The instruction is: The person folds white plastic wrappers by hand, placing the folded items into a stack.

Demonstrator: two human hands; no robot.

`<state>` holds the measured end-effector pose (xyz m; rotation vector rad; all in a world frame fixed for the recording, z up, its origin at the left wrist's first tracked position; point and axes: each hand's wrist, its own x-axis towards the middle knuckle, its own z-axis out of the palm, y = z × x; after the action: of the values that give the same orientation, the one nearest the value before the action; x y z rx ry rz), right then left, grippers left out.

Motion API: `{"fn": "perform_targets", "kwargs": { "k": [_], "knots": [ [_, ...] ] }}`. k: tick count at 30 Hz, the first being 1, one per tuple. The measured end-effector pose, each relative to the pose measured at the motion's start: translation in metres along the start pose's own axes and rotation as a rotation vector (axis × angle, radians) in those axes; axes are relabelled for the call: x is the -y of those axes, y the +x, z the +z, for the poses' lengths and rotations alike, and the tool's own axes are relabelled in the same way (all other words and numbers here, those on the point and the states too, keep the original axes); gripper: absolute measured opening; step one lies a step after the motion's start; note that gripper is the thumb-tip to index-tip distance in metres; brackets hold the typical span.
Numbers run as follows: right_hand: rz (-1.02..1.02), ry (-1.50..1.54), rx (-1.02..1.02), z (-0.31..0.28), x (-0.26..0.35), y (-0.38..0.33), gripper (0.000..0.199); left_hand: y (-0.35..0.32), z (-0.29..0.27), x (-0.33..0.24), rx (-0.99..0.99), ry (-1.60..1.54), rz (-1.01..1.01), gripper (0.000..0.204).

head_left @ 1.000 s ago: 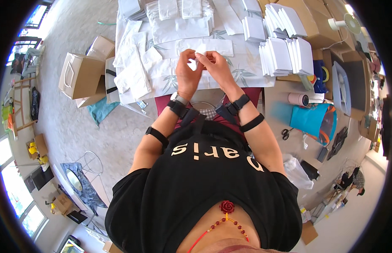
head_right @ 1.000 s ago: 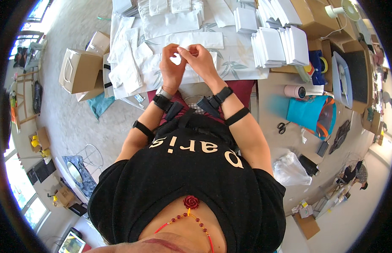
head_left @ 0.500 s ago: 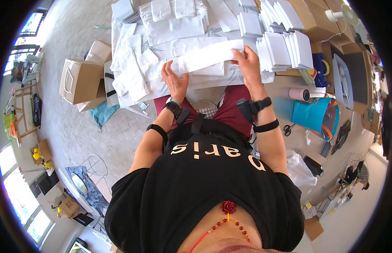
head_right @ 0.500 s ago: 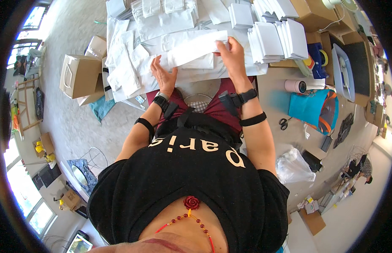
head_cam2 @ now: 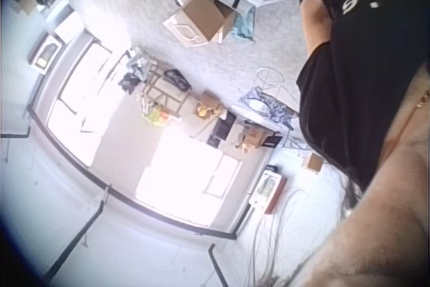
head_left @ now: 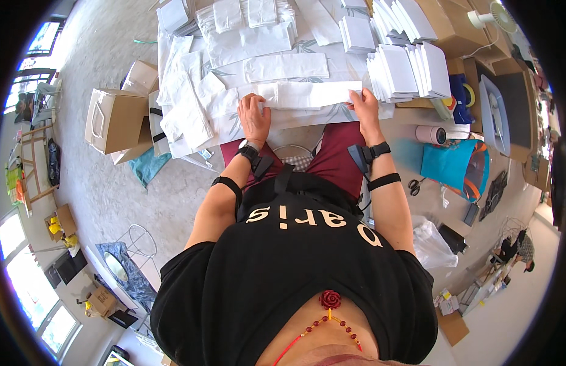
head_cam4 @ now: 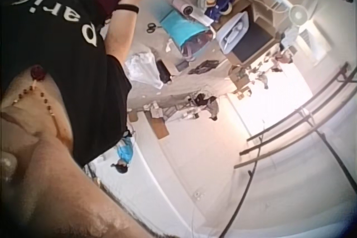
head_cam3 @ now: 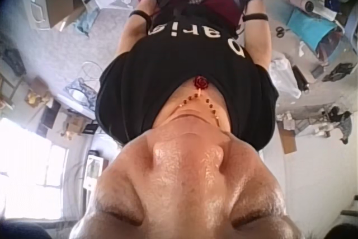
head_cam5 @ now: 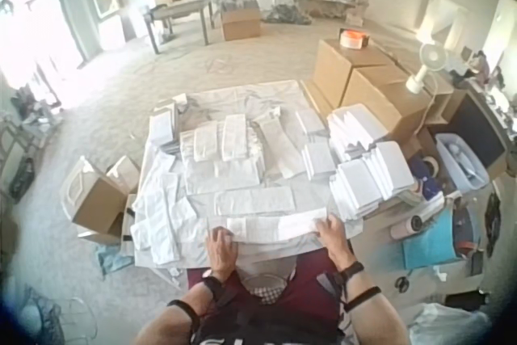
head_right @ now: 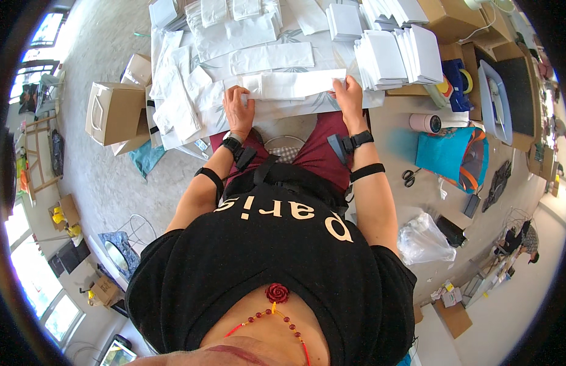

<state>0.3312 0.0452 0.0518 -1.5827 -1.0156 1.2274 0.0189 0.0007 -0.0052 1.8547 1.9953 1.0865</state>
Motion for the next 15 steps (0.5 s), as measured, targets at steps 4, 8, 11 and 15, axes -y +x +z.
{"fn": "perform_targets", "kwargs": {
  "k": [4,8,11,15],
  "knots": [
    [-0.012,-0.045,-0.033,-0.002,-0.019,0.009,0.022,0.0,-0.001,-0.001,-0.007,-0.008,0.002,0.029],
    [-0.062,-0.17,-0.081,-0.002,-0.038,0.016,0.023,-0.001,-0.003,-0.001,-0.023,-0.016,-0.008,0.029],
    [-0.121,-0.335,-0.153,-0.016,-0.061,0.025,0.026,0.002,0.004,-0.004,-0.026,-0.041,0.021,0.031],
    [-0.323,-0.774,-0.284,-0.009,-0.051,0.013,0.041,0.0,0.003,-0.001,-0.033,-0.029,0.007,0.03]
  ]
}}
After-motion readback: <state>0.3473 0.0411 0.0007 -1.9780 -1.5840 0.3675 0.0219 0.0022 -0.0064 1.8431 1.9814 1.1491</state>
